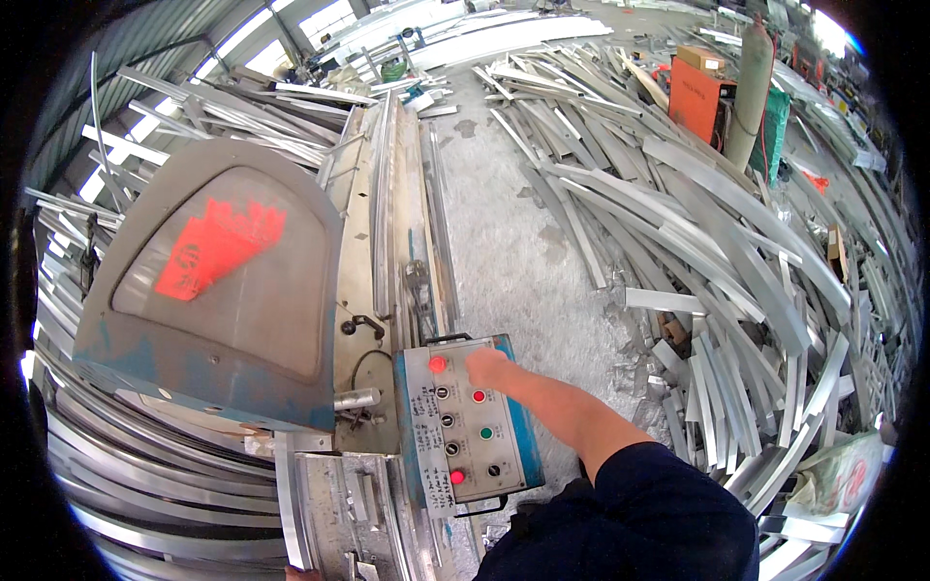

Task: The person operates a metal cutting saw in a workshop, repeatedly loading long aluminum profiles, adjusting the machine, and cutting them to length. The cut pieces are then carried and stacked in a designated area.

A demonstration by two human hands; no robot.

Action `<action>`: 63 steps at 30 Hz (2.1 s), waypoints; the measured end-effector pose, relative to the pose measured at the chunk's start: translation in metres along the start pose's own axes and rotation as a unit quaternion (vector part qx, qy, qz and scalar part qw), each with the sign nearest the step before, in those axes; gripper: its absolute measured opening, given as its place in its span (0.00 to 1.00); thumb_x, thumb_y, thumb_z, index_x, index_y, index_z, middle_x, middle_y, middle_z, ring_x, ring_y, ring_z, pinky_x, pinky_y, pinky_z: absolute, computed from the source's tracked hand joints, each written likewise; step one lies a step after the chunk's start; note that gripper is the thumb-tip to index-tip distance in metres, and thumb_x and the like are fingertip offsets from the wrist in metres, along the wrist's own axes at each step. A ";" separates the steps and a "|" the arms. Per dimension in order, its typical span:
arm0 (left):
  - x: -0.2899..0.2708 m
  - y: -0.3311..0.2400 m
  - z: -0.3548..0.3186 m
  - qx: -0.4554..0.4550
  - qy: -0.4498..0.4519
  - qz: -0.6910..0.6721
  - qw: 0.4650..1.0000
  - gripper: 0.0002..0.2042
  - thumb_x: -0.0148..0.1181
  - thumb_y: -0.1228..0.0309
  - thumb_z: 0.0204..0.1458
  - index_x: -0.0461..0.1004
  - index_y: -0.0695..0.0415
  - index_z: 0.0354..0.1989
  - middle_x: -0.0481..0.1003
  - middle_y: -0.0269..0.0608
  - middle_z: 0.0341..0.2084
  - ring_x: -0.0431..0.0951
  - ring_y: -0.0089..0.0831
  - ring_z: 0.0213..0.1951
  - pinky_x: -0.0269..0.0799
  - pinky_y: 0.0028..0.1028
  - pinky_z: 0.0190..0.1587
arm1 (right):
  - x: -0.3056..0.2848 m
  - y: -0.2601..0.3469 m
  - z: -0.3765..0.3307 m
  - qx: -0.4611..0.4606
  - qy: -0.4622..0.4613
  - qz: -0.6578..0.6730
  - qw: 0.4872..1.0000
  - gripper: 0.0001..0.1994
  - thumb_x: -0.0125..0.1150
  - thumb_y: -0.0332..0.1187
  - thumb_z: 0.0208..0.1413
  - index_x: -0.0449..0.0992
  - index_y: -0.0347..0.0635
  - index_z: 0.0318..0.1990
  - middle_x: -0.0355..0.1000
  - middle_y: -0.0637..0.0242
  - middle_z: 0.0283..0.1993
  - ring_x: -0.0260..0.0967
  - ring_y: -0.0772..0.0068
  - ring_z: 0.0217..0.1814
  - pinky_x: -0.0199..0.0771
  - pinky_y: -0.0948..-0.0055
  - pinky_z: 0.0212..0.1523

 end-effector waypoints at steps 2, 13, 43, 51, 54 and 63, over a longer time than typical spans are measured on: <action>-0.001 -0.005 0.001 -0.005 0.012 0.005 1.000 0.30 0.64 0.53 0.35 0.74 0.59 0.47 0.77 0.52 0.40 0.76 0.47 0.45 0.72 0.40 0.46 | 0.001 -0.003 0.000 -0.001 -0.010 -0.006 1.000 0.10 0.55 0.31 0.42 0.80 0.42 0.32 0.76 0.56 0.36 0.74 0.53 0.41 0.75 0.58 0.40; -0.014 -0.027 -0.014 -0.013 -0.024 0.040 0.999 0.24 0.63 0.53 0.37 0.74 0.58 0.40 0.77 0.52 0.36 0.78 0.49 0.41 0.74 0.44 0.42 | 0.004 -0.004 0.001 -0.012 -0.020 -0.040 0.999 0.11 0.52 0.32 0.41 0.80 0.49 0.31 0.76 0.59 0.33 0.74 0.53 0.38 0.76 0.58 0.38; -0.014 -0.018 0.001 -0.031 -0.063 -0.041 0.997 0.14 0.57 0.68 0.35 0.71 0.57 0.34 0.76 0.52 0.31 0.76 0.51 0.38 0.71 0.43 0.39 | 0.020 -0.028 0.015 -0.134 -0.080 -0.057 0.986 0.12 0.51 0.37 0.46 0.81 0.50 0.34 0.76 0.56 0.36 0.73 0.52 0.39 0.74 0.61 0.42; -0.017 -0.008 -0.011 -0.014 -0.076 -0.060 0.995 0.12 0.57 0.69 0.36 0.68 0.57 0.32 0.76 0.51 0.27 0.76 0.51 0.34 0.71 0.43 0.36 | 0.003 -0.013 0.015 -0.113 -0.019 -0.021 0.993 0.14 0.55 0.40 0.46 0.81 0.49 0.37 0.75 0.60 0.44 0.72 0.53 0.45 0.72 0.66 0.48; -0.014 -0.007 -0.009 -0.023 -0.077 -0.064 0.995 0.12 0.57 0.70 0.36 0.68 0.57 0.31 0.76 0.51 0.27 0.76 0.51 0.34 0.71 0.44 0.36 | -0.005 0.000 0.013 -0.083 0.012 -0.052 0.995 0.14 0.54 0.39 0.46 0.81 0.48 0.38 0.74 0.60 0.45 0.72 0.54 0.47 0.72 0.67 0.49; -0.018 -0.008 -0.007 -0.020 -0.081 -0.075 0.994 0.12 0.59 0.69 0.36 0.68 0.58 0.29 0.76 0.52 0.26 0.76 0.52 0.33 0.70 0.45 0.35 | -0.005 -0.006 0.017 -0.087 0.018 -0.054 0.995 0.14 0.58 0.38 0.46 0.80 0.45 0.40 0.76 0.55 0.40 0.74 0.58 0.44 0.72 0.70 0.46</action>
Point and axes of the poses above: each hand's wrist, its own z-axis towards the middle knuckle, its own x-axis out of the palm, y = z × x, the point moved 2 cm from there along z, towards the middle knuckle
